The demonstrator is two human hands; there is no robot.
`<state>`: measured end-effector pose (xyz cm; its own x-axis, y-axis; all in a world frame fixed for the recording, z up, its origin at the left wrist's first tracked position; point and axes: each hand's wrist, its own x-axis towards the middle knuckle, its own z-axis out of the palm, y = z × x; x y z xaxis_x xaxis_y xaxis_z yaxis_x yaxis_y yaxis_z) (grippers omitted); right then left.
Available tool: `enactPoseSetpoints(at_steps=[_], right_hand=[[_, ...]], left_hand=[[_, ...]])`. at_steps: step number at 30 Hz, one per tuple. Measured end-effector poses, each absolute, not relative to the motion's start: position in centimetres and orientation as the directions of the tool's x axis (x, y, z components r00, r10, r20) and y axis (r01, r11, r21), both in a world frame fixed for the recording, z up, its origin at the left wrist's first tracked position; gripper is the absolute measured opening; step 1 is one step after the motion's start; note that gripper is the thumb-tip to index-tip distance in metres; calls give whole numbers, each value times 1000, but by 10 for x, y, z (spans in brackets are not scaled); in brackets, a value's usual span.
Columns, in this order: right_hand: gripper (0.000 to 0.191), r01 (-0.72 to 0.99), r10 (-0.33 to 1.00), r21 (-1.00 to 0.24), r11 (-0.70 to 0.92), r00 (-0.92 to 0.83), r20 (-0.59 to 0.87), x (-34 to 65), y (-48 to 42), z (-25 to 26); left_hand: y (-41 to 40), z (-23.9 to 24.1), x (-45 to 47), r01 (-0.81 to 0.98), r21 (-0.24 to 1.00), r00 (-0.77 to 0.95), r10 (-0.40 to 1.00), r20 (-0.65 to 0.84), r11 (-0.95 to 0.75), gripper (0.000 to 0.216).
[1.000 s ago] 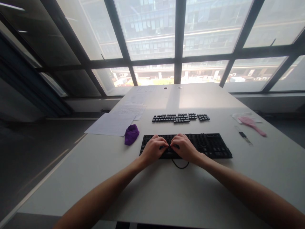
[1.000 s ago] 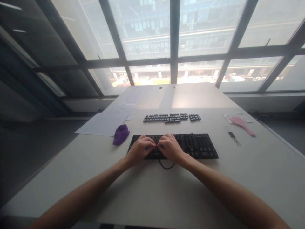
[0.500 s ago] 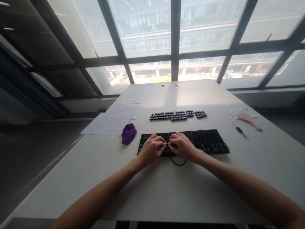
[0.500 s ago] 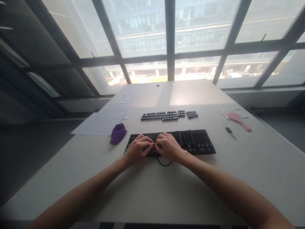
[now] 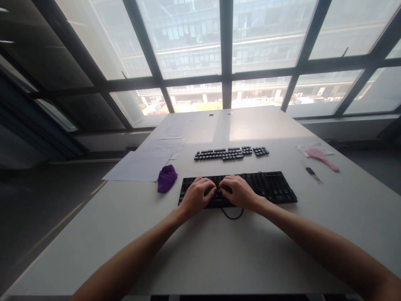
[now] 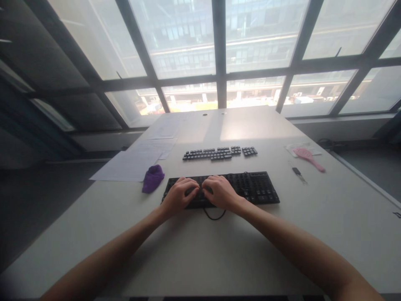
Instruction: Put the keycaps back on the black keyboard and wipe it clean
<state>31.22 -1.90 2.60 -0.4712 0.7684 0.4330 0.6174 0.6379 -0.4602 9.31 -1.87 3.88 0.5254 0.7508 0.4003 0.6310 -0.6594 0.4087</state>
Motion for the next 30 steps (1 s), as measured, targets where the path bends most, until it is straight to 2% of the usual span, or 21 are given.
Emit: enactPoseSetpoints(at_steps=[4, 6, 10, 15, 25, 30], right_hand=[[14, 730, 843, -468, 499, -284, 456, 329, 22, 33], [17, 812, 874, -410, 415, -231, 427, 337, 49, 35], [21, 906, 902, -237, 350, -258, 346, 344, 91, 34], [21, 917, 899, -138, 375, -323, 297, 340, 112, 29], [20, 874, 847, -94, 476, -427, 318, 335, 121, 27], [22, 845, 830, -130, 518, -461, 312, 334, 117, 30]], left_hand=[[15, 51, 99, 683, 388, 450, 775, 444, -619, 18], [41, 54, 108, 719, 368, 418, 790, 447, -589, 18], [92, 47, 137, 805, 299, 391, 838, 380, -512, 19], [127, 30, 166, 835, 246, 406, 854, 326, -492, 19], [134, 25, 173, 827, 237, 442, 850, 286, -510, 18], [130, 31, 169, 825, 279, 419, 864, 280, -491, 15]])
